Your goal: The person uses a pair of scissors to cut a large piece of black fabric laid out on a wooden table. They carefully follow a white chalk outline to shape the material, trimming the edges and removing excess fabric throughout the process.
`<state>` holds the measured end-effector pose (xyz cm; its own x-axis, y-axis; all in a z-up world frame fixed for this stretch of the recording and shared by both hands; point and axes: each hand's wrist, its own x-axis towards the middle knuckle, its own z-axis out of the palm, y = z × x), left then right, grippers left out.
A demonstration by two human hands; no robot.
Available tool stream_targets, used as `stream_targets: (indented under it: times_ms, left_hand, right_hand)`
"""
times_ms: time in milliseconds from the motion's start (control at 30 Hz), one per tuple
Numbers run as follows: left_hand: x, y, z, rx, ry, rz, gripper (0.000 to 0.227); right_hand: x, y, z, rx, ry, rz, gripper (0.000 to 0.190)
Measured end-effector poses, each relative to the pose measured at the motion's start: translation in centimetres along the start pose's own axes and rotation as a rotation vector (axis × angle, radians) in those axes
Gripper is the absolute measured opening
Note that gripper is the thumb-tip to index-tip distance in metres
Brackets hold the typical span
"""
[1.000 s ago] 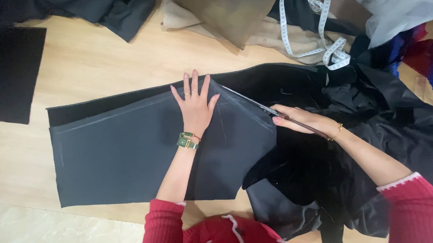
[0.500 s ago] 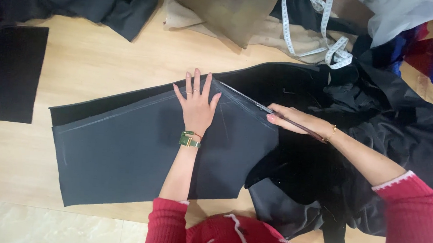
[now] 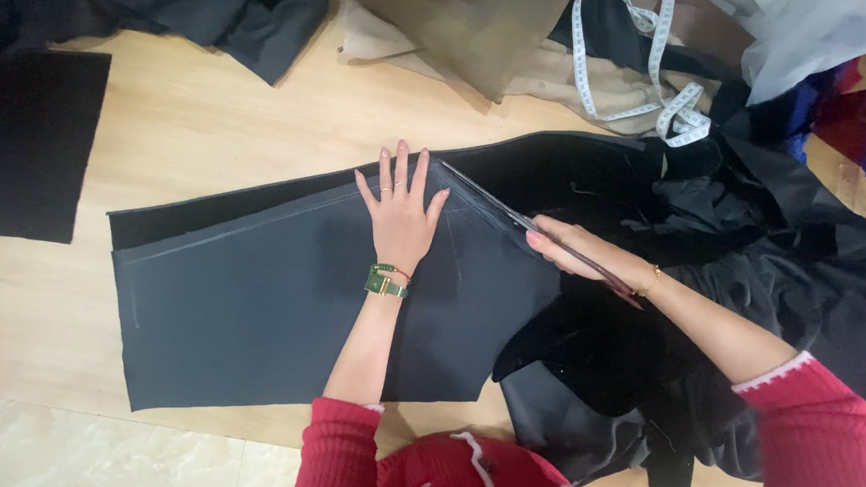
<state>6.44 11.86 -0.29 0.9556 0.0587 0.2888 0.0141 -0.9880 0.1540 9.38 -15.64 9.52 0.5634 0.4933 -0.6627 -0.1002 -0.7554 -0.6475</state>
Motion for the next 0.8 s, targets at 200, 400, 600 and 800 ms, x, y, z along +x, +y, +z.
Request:
stream_targets:
  times_ms: [200,400,600,800]
  left_hand:
    - [0.0,0.0,-0.3,-0.011,0.014,0.001,0.063]
    - [0.0,0.0,-0.2,-0.042,0.007,-0.013,0.064]
    - [-0.1,0.0,-0.2,-0.040,0.026,-0.006,0.064]
    - [0.0,0.0,-0.4,-0.056,0.016,-0.015,0.064]
  right_hand:
    - [0.7,-0.9,0.7,-0.112,0.002,0.067,0.053]
    - [2.4,-0.1,1.8,-0.088,0.045,0.090,0.057]
    - [1.5,-2.1,1.9,-0.053,0.086,0.068,0.052]
    - [1.9,-1.5,1.9,-0.080,0.055,0.065,0.055]
